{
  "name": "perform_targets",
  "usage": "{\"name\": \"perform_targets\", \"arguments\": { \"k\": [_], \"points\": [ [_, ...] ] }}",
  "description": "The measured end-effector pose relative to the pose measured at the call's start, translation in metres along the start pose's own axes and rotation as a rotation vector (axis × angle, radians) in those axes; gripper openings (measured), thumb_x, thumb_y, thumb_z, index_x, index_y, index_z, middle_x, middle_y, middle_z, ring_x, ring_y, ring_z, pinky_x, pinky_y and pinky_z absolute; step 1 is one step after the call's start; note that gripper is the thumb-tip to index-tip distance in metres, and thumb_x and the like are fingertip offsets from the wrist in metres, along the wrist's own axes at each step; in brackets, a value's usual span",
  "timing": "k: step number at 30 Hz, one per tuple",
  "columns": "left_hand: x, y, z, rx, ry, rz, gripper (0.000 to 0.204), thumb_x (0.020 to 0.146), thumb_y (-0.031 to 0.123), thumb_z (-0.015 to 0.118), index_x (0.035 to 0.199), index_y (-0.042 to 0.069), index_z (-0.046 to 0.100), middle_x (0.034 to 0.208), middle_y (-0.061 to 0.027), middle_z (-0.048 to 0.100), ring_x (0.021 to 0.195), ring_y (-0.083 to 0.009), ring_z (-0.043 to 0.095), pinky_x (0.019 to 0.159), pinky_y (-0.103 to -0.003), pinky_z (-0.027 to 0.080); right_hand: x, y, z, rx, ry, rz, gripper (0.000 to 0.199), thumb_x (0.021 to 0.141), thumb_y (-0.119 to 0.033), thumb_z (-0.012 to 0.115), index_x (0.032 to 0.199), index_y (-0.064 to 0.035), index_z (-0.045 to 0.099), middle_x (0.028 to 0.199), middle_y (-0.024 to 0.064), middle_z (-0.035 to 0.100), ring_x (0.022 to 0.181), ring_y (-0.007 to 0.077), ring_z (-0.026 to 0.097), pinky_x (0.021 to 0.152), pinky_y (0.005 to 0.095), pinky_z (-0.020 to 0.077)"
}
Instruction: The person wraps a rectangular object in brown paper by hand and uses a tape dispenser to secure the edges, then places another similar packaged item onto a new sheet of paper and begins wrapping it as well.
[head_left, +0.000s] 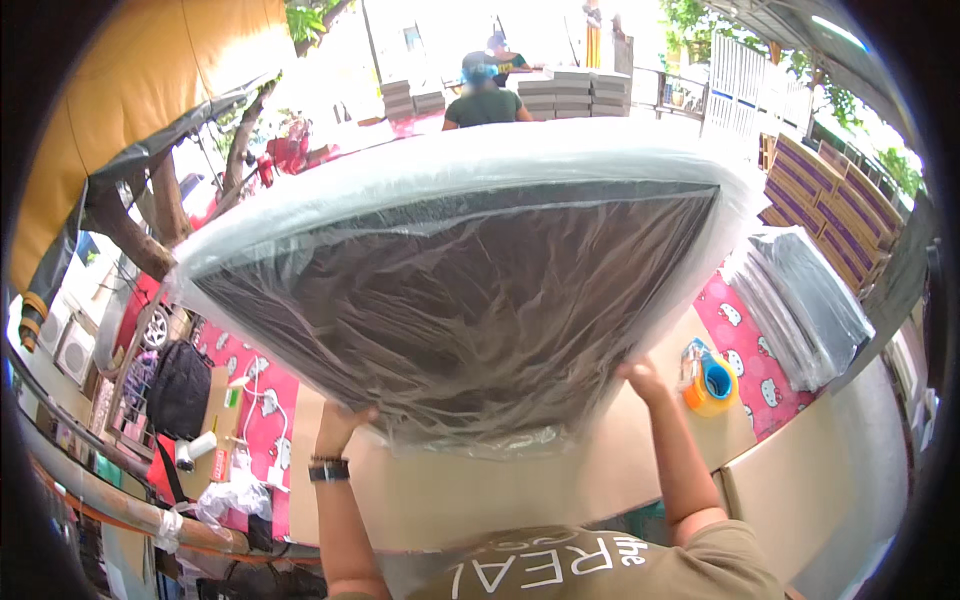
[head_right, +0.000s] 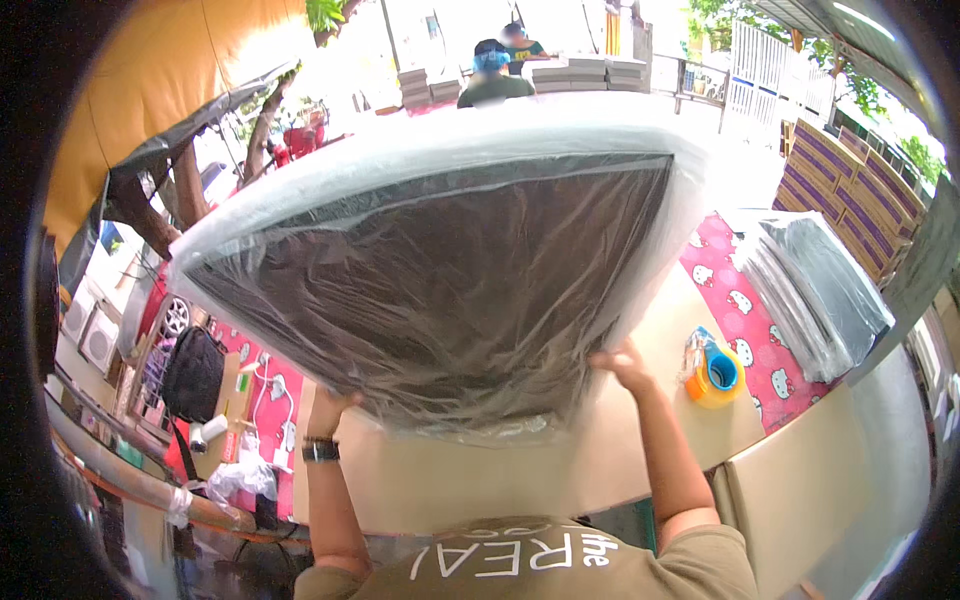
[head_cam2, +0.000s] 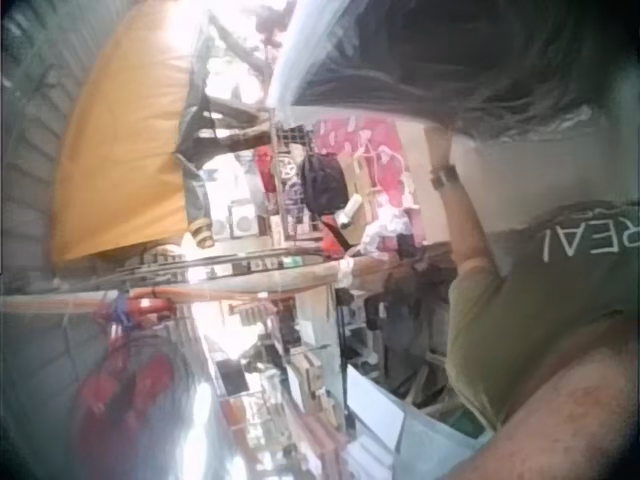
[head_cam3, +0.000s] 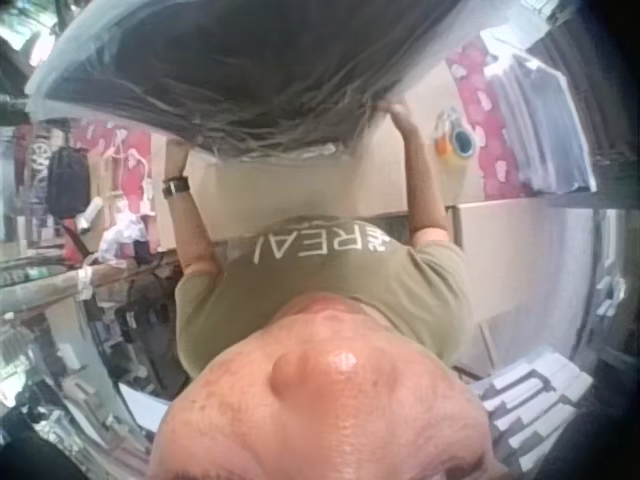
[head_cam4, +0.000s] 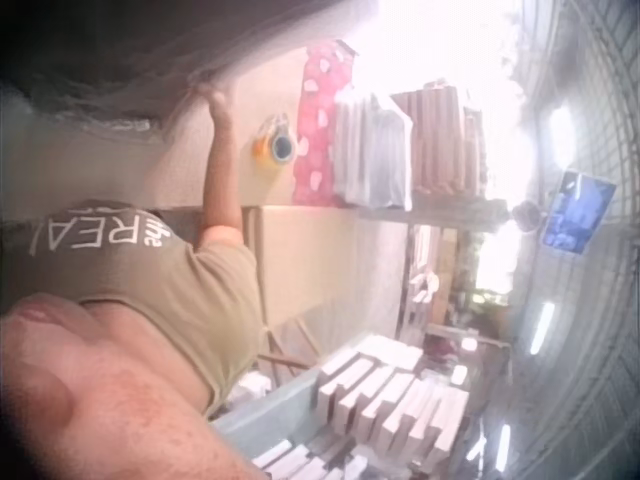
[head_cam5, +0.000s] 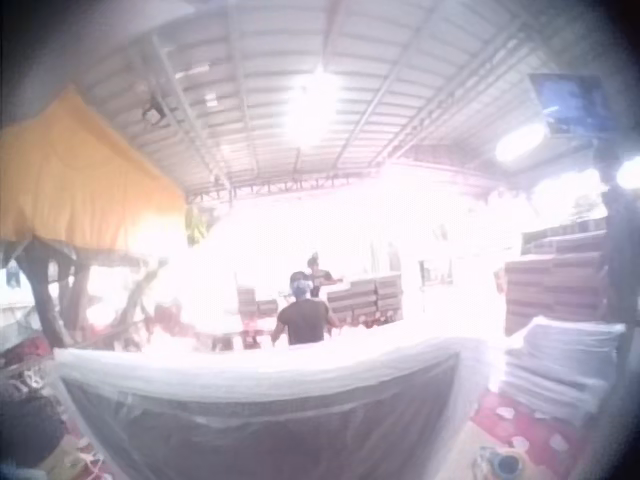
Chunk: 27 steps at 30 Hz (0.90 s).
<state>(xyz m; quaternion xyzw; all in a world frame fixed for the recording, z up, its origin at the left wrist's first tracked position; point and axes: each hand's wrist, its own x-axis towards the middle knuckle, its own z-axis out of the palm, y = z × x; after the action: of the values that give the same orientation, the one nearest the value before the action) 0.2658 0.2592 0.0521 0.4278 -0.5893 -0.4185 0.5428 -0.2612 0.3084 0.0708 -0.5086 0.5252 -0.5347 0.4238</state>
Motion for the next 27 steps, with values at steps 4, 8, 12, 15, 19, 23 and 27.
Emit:
{"name": "perform_targets", "arguments": {
  "k": [4, 8, 12, 15, 19, 23, 27],
  "points": [
    [0.006, 0.087, 0.012, -0.698, 0.184, 0.454, 0.072, 0.085, 0.053, 0.048, 0.135, 0.004, 0.03, 0.121, -0.0059, 0.047, 0.112, -0.0174, 0.042, 0.1, -0.036, 0.031, 0.015, -0.091, -0.001, 0.531, 0.099, -0.725, 0.09, 0.077, -0.067, 0.044, 0.139, -0.0058, 0.019, 0.14, 0.0123, 0.028, 0.129, 0.0257, 0.028, 0.107, 0.0409, 0.0197],
    [0.04, 0.056, 0.016, -0.372, 0.248, 0.309, 0.056, 0.093, 0.045, 0.036, 0.138, 0.012, 0.027, 0.13, -0.0044, 0.042, 0.118, -0.022, 0.04, 0.102, -0.037, 0.031, 0.055, -0.076, 0.02, 0.296, 0.175, -0.509, 0.088, 0.075, -0.061, 0.049, 0.137, -0.0046, 0.022, 0.138, 0.0122, 0.031, 0.127, 0.0251, 0.03, 0.106, 0.0399, 0.0216],
    [0.03, 0.094, 0.042, -0.608, 0.209, 0.19, 0.053, 0.093, 0.044, 0.036, 0.135, 0.012, 0.03, 0.128, -0.004, 0.043, 0.115, -0.0213, 0.043, 0.097, -0.037, 0.037, 0.064, -0.098, 0.024, 0.285, 0.104, -0.513, 0.087, 0.073, -0.055, 0.054, 0.135, -0.0034, 0.025, 0.136, 0.0121, 0.034, 0.126, 0.0244, 0.032, 0.105, 0.0389, 0.0235],
    [0.036, 0.078, 0.034, -0.623, 0.183, 0.146, 0.054, 0.093, 0.046, 0.036, 0.135, 0.012, 0.031, 0.128, -0.0039, 0.044, 0.113, -0.0212, 0.045, 0.094, -0.037, 0.04, 0.082, -0.114, 0.015, 0.193, 0.099, -0.435, 0.086, 0.071, -0.051, 0.058, 0.134, -0.0024, 0.027, 0.134, 0.012, 0.036, 0.124, 0.0239, 0.033, 0.104, 0.0382, 0.025],
    [0.04, 0.089, 0.04, -0.595, 0.211, 0.204, 0.056, 0.092, 0.049, 0.035, 0.135, 0.012, 0.03, 0.127, -0.0042, 0.044, 0.112, -0.0211, 0.046, 0.093, -0.036, 0.041, 0.072, -0.118, 0.028, 0.217, 0.081, -0.468, 0.085, 0.069, -0.045, 0.064, 0.133, -0.0012, 0.029, 0.131, 0.0119, 0.039, 0.123, 0.0232, 0.035, 0.103, 0.0372, 0.0269],
    [0.045, 0.083, 0.042, -0.573, 0.212, 0.141, 0.062, 0.09, 0.053, 0.035, 0.135, 0.01, 0.03, 0.129, -0.0052, 0.043, 0.115, -0.0221, 0.044, 0.093, -0.037, 0.04, 0.076, -0.121, 0.016, 0.129, 0.051, -0.423, 0.084, 0.067, -0.039, 0.069, 0.131, 0.0, 0.032, 0.129, 0.0118, 0.041, 0.121, 0.0226, 0.037, 0.101, 0.0362, 0.0289],
    [0.015, 0.057, 0.035, -0.509, 0.218, 0.385, 0.07, 0.083, 0.042, 0.056, 0.136, 0.007, 0.027, 0.132, -0.009, 0.039, 0.119, -0.0259, 0.04, 0.098, -0.038, 0.036, 0.053, -0.095, 0.019, 0.069, 0.0, -0.404, 0.083, 0.065, -0.033, 0.075, 0.129, 0.0013, 0.035, 0.127, 0.0117, 0.044, 0.119, 0.0219, 0.039, 0.1, 0.0353, 0.0308]
  ]
}}
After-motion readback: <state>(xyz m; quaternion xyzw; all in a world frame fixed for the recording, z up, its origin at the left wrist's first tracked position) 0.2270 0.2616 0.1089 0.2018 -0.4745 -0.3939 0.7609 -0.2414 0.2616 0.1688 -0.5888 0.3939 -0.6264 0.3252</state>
